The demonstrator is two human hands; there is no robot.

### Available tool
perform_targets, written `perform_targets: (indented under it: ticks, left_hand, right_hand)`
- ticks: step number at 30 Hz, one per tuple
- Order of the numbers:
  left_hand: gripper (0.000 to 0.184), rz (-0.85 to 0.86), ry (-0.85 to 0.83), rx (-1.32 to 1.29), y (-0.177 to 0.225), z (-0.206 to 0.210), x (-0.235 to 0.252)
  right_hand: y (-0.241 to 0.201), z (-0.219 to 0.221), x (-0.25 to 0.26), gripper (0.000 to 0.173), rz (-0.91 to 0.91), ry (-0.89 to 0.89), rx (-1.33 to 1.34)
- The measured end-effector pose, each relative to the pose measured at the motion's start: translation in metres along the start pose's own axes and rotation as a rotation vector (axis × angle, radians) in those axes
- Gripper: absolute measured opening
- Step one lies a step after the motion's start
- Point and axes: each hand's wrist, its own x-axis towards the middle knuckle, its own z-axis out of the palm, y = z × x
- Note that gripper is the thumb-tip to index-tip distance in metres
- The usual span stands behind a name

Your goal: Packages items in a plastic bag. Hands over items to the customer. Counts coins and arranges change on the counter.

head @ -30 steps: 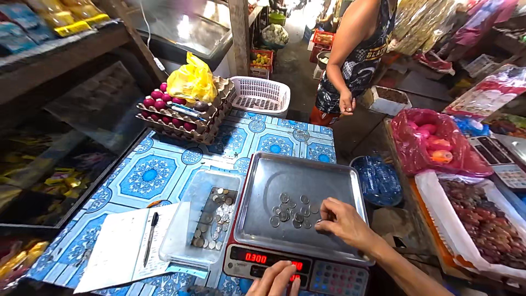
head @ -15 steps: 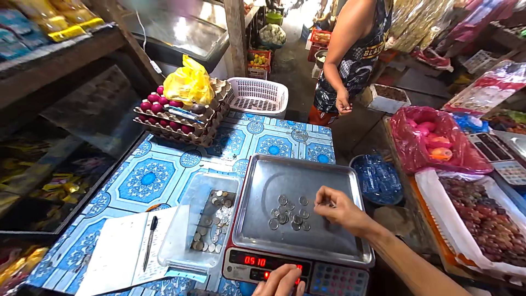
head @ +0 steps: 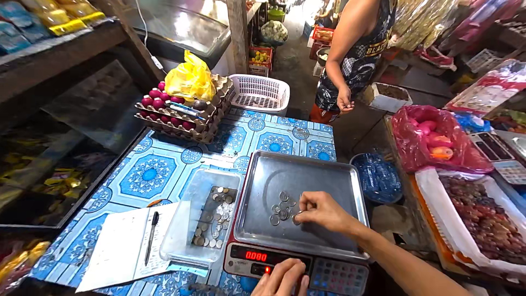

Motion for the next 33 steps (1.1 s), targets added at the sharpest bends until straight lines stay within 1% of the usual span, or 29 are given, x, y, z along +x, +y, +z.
perform_targets:
  ticks: [1, 2, 3, 4, 5, 7, 8, 10, 12, 14, 15, 19, 21, 23, 25, 28, 30, 31, 33]
  left_hand:
    - [0.014, -0.007, 0.006, 0.003, -0.001, -0.001, -0.002]
    - [0.014, -0.014, 0.013, 0.008, -0.002, -0.002, -0.004]
    - [0.015, -0.022, 0.020, 0.014, -0.003, -0.004, -0.005]
    - [0.015, -0.030, 0.023, 0.011, -0.004, -0.006, -0.007]
    - [0.014, -0.038, 0.023, 0.007, -0.005, -0.008, -0.008]
    - [0.014, -0.044, 0.023, 0.007, -0.007, -0.009, -0.010]
    - [0.014, -0.042, 0.021, 0.009, -0.008, -0.010, -0.010]
    - [0.014, -0.034, 0.017, 0.016, -0.009, -0.011, -0.009]
    - [0.013, -0.026, 0.012, 0.018, -0.007, -0.011, -0.008]
    - [0.013, -0.016, 0.010, 0.017, -0.006, -0.011, -0.008]
    - [0.013, -0.010, 0.011, 0.016, -0.006, -0.011, -0.008]
    - [0.013, 0.001, 0.007, 0.003, -0.007, -0.010, -0.010]
    - [0.013, -0.007, 0.002, 0.001, -0.007, -0.011, -0.012]
    - [0.013, -0.015, 0.000, 0.009, -0.007, -0.010, -0.015]
    - [0.013, -0.014, -0.001, 0.012, -0.008, -0.010, -0.016]
    - [0.013, -0.017, -0.005, 0.004, -0.008, -0.008, -0.019]
    - [0.013, -0.018, -0.007, -0.001, -0.007, -0.008, -0.020]
    - [0.013, -0.017, -0.006, 0.000, -0.007, -0.007, -0.020]
    - [0.013, -0.017, -0.006, 0.006, -0.006, -0.007, -0.021]
  right_hand:
    - [0.001, -0.003, -0.003, 0.010, 0.026, 0.009, 0.247]
    - [0.003, -0.007, -0.006, 0.008, 0.066, 0.005, 0.466]
    - [0.007, -0.011, -0.008, 0.009, 0.095, 0.014, 0.582]
    - [0.010, -0.014, -0.010, 0.011, 0.106, 0.024, 0.599]
    - [0.011, -0.016, -0.012, 0.012, 0.099, 0.029, 0.535]
    - [0.013, -0.016, -0.015, 0.013, 0.027, 0.005, 0.235]
    - [0.013, -0.014, -0.014, 0.018, -0.029, -0.020, 0.058]
    - [0.010, -0.011, -0.013, 0.031, -0.078, -0.094, -0.254]
    - [0.005, -0.010, -0.011, 0.029, -0.089, -0.162, -0.412]
    - [0.005, -0.011, -0.010, 0.026, -0.103, -0.194, -0.452]
    - [0.007, -0.011, -0.010, 0.026, -0.122, -0.177, -0.444]
    - [0.013, -0.012, -0.009, 0.030, -0.154, -0.021, -0.441]
    - [0.013, -0.013, -0.006, 0.030, -0.138, 0.005, -0.430]
    - [0.014, -0.013, -0.004, 0.032, -0.138, -0.006, -0.439]
    - [0.015, -0.015, -0.001, 0.037, -0.149, -0.043, -0.472]
    - [0.010, -0.020, 0.001, 0.036, -0.092, -0.126, -0.509]
    - [0.009, -0.021, 0.001, 0.036, -0.089, -0.132, -0.507]
    - [0.009, -0.021, 0.000, 0.035, -0.096, -0.100, -0.502]
    - [0.009, -0.019, 0.002, 0.035, -0.108, 0.024, -0.495]
